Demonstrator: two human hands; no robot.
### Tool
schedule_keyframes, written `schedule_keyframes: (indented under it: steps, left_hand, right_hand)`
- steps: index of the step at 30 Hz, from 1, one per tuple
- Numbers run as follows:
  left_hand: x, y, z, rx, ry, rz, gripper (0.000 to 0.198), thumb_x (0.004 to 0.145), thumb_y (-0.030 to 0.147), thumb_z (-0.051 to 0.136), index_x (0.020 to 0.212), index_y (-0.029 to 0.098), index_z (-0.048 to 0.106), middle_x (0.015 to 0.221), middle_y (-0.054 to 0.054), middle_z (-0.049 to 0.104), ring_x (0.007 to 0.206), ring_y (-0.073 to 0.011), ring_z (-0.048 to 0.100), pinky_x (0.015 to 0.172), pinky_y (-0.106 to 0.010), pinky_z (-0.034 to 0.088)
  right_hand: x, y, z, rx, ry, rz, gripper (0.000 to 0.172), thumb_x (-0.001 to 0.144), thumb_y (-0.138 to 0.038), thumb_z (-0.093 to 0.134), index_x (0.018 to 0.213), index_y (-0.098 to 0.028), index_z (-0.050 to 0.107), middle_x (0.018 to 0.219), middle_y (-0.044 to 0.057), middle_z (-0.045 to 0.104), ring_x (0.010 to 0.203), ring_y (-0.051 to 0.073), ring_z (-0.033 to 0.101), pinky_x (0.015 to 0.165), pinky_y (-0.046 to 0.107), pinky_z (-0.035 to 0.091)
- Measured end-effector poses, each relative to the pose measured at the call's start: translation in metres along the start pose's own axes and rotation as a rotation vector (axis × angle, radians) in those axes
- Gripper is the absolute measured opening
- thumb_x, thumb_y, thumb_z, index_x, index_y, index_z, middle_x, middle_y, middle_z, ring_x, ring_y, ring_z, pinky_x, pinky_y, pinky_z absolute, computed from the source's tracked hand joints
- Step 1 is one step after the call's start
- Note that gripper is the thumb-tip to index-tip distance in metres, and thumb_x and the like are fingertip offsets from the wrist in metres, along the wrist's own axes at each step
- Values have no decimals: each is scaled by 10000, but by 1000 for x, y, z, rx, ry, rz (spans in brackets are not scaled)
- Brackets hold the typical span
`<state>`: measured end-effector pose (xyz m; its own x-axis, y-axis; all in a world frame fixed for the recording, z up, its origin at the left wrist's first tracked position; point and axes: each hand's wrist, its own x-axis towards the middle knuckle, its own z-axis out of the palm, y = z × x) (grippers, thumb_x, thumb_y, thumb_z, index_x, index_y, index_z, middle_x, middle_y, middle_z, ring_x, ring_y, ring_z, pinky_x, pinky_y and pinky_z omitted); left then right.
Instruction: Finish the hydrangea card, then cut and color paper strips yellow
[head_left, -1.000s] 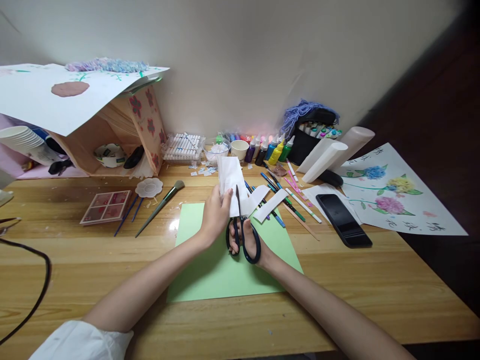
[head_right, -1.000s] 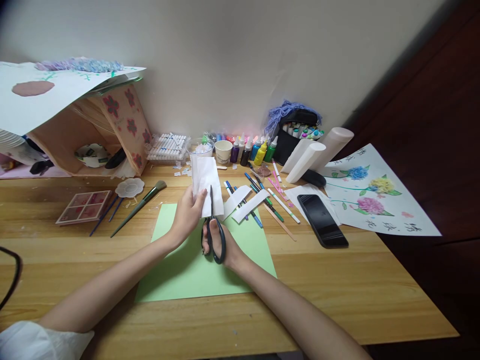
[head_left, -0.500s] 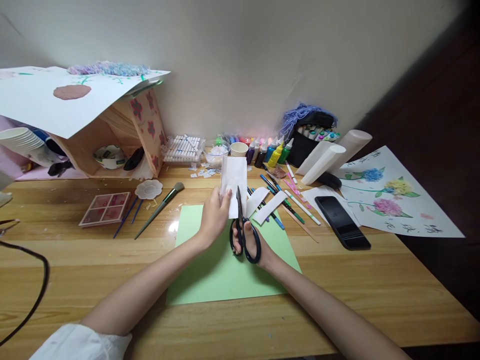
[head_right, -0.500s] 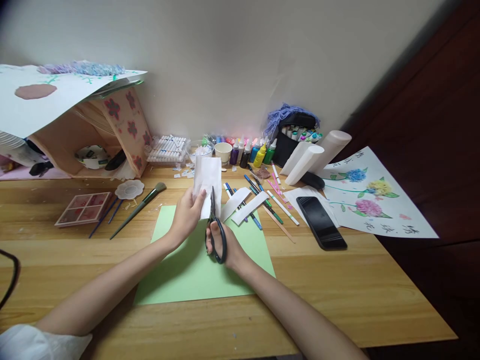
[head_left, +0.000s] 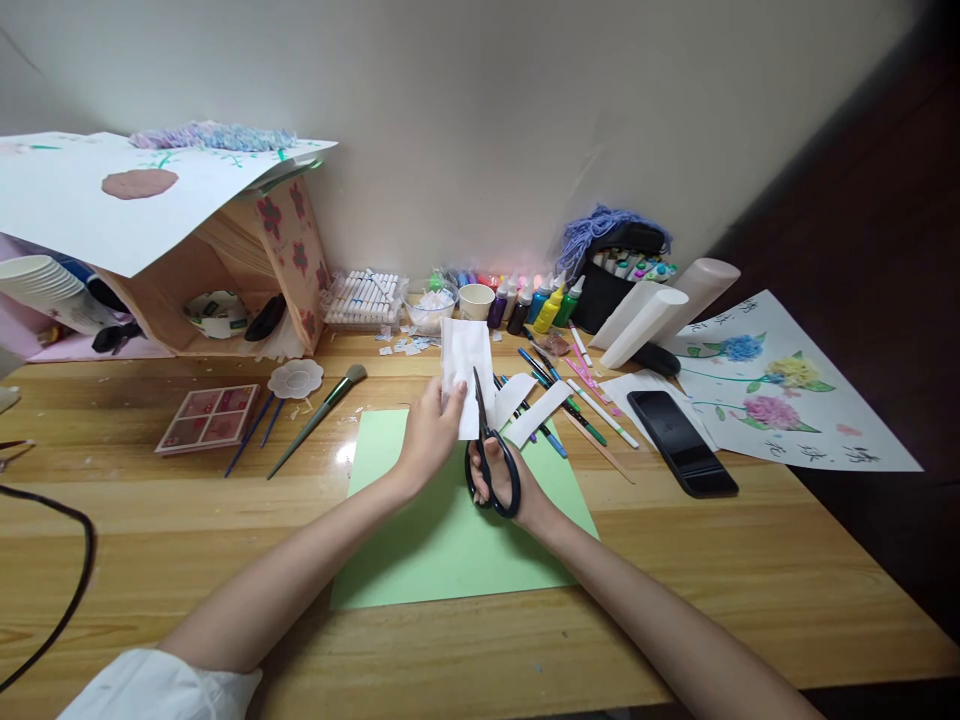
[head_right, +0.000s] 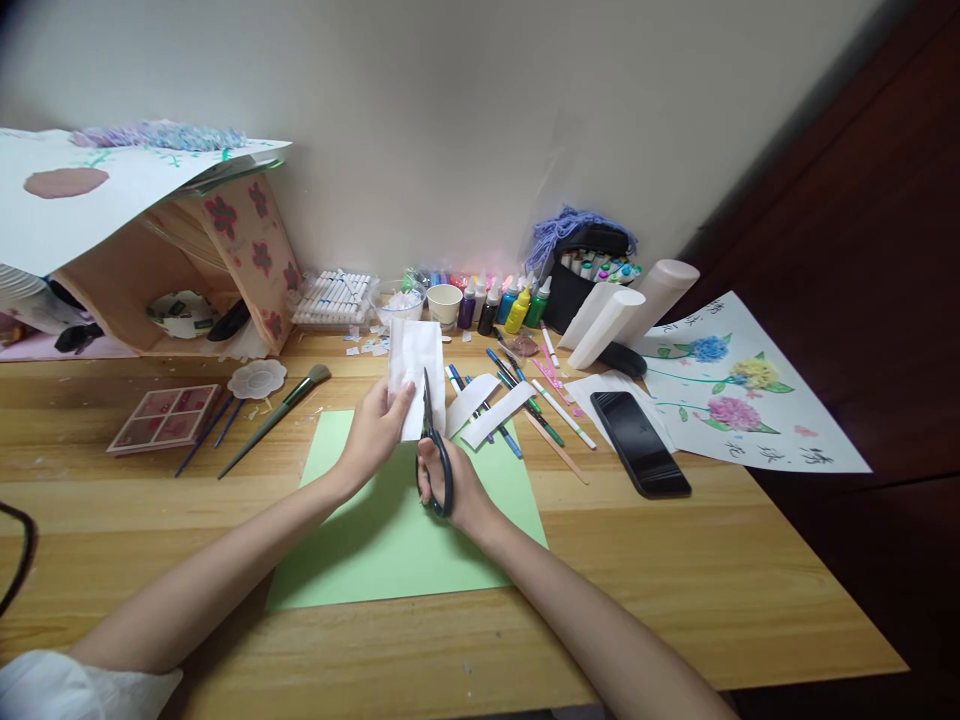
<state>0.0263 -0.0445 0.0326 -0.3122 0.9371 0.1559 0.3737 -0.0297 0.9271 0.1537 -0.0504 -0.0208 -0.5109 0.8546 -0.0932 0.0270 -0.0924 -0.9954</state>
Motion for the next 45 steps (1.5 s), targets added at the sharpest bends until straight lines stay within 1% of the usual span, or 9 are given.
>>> schedule_keyframes:
  steps: [6,10,17,24,28,31,37,40,45]
  left_hand:
    - [12,-8,-3,-103,36,-62,350,827,468,504,890,139,606,868,-74,668,765,-193,597,637,-257,428]
    - [16,-14,-4,-91,56,-50,333,826,451,506,864,134,603,857,-78,667,778,-200,599,645,-260,431]
    - [8,-13,2,-39,28,-46,300,834,433,505,864,149,596,815,-61,658,739,-188,581,620,-254,417]
    - [9,-12,0,-25,66,-61,300,826,449,512,808,157,577,769,-45,635,711,-182,562,594,-247,393]
    - [7,-10,2,-61,31,-50,287,831,432,512,829,153,581,791,-47,645,730,-183,577,611,-249,409]
    - [3,-7,4,-97,-7,-57,282,826,430,520,839,155,585,808,-44,652,738,-183,583,618,-248,415]
    - [2,-6,4,-90,-24,-72,282,827,431,520,845,158,588,792,-38,646,719,-173,574,602,-241,409]
    - [1,-6,4,-94,-21,-81,294,819,446,526,819,158,586,755,-30,638,690,-167,560,584,-236,400]
    - [-4,-1,7,-164,-67,-112,294,816,445,529,841,158,587,778,-30,654,641,-157,564,536,-226,402]
  right_hand:
    - [-2,0,-2,30,-68,48,652,696,-825,305,700,-190,456,364,-75,403,309,82,387,376,202,385]
    - [-6,1,0,19,-119,89,701,681,-847,225,700,-186,458,380,-65,419,335,87,410,408,213,411]
    - [-6,0,2,-5,-55,104,720,663,-863,189,661,-191,449,366,-55,413,340,108,452,419,234,431]
    - [-6,3,3,-56,-11,78,629,740,-797,273,655,-197,441,353,-70,386,307,91,402,379,210,378]
    - [-6,-5,0,-89,-46,41,729,720,-824,133,582,-187,459,392,-21,444,380,109,472,443,229,422]
    - [-6,-8,-3,-118,-59,26,767,719,-823,89,510,-181,452,397,-3,446,382,103,473,447,227,426]
    - [-6,-6,-3,-131,4,29,667,785,-765,222,532,-188,437,371,-37,393,337,92,442,406,211,398]
    - [-7,-8,-2,-124,-7,18,643,781,-764,254,552,-192,437,379,-40,400,345,97,445,408,215,394]
    - [-7,-10,-2,-129,-47,-41,781,751,-799,73,504,-183,485,423,13,465,411,120,476,450,239,405]
